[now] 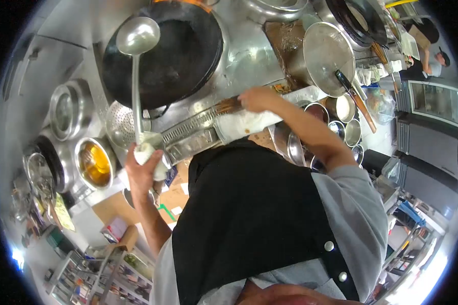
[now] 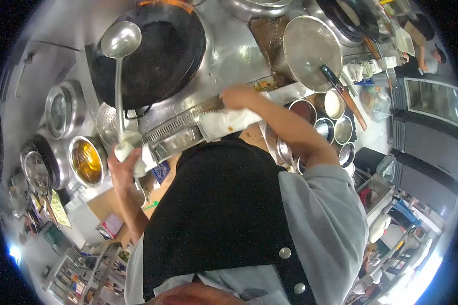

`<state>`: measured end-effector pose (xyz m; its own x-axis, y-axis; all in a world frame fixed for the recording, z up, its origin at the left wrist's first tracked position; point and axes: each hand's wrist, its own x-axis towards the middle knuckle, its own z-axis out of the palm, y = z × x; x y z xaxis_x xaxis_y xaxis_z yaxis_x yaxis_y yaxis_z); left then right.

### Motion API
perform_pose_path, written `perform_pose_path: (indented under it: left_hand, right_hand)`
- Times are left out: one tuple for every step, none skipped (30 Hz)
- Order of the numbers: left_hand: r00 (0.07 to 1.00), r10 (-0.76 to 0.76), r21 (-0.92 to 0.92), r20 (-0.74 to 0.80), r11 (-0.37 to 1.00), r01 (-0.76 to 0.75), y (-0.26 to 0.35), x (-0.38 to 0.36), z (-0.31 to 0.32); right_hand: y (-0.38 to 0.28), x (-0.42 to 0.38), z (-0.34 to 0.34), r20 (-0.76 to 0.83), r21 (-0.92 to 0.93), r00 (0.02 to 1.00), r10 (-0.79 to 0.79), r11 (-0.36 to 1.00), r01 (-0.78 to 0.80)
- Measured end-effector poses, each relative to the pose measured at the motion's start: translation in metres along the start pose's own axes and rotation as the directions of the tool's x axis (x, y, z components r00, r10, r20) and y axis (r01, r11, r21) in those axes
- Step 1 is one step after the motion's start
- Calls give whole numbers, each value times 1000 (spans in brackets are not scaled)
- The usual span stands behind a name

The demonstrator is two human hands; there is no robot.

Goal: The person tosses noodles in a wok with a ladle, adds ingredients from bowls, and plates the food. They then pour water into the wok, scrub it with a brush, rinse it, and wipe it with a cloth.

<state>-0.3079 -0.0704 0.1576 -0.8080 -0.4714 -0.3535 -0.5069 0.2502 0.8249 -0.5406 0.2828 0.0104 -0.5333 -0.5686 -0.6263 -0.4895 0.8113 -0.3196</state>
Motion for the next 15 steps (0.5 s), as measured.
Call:
perform_pose_path:
  left_hand:
    - [1000, 22, 64, -22, 998, -21, -10, 2, -7]
    - [998, 53, 129, -38, 991, -48, -16, 5, -12]
    - [1000, -20, 38, -18, 999, 21, -12, 3, -16]
    - [1000, 4, 38, 12, 999, -4, -13, 5, -22]
    - [999, 28, 36, 42, 999, -29, -16, 8, -29]
    - [996, 49, 29, 68, 998, -51, -19, 9, -35]
    - [995, 79, 69, 57, 994, -83, -19, 11, -39]
    - [996, 85, 90, 35, 992, -87, -29, 14, -42]
    - [995, 98, 114, 9, 989, -98, -42, 20, -45]
    - [993, 115, 142, -19, 984, -112, -54, 25, -49]
    - [981, 186, 245, -51, 955, -168, -66, 30, -52]
    - [985, 168, 198, -40, 967, -157, -63, 31, -58]
    - [989, 149, 153, -22, 978, -144, -54, 30, -62]
    - [992, 129, 108, 0, 986, -128, -46, 29, -67]
    - [994, 107, 74, 3, 991, -107, -43, 27, -74]
  right_hand:
    - [14, 19, -11, 111, -132, 993, 34, 991, -19]
    - [25, 32, -21, 208, -262, 975, 84, 965, -27]
    - [32, 25, -39, 164, -297, 974, 157, 949, -103]
    - [36, 11, -60, 115, -332, 966, 230, 926, -181]
    - [34, 1, -75, 90, -309, 964, 249, 928, -210]
    - [31, -8, -88, 68, -290, 962, 266, 928, -236]
    - [26, -11, -93, 50, -273, 958, 282, 927, -258]
    - [17, -7, -88, -4, -230, 974, 226, 948, -221]
    - [5, 3, -78, -69, -187, 983, 168, 966, -178]
    - [-11, 12, -70, -139, -144, 984, 110, 981, -130]
    - [-28, 17, -57, -262, -78, 965, 0, 997, -21]
    - [-11, 44, -40, -122, -112, 991, 49, 992, -62]
    - [25, 84, -15, 21, -148, 994, 105, 984, -100]
    - [27, 72, -33, 84, -190, 988, 133, 975, -115]
    - [27, 59, -52, 148, -234, 976, 161, 964, -124]
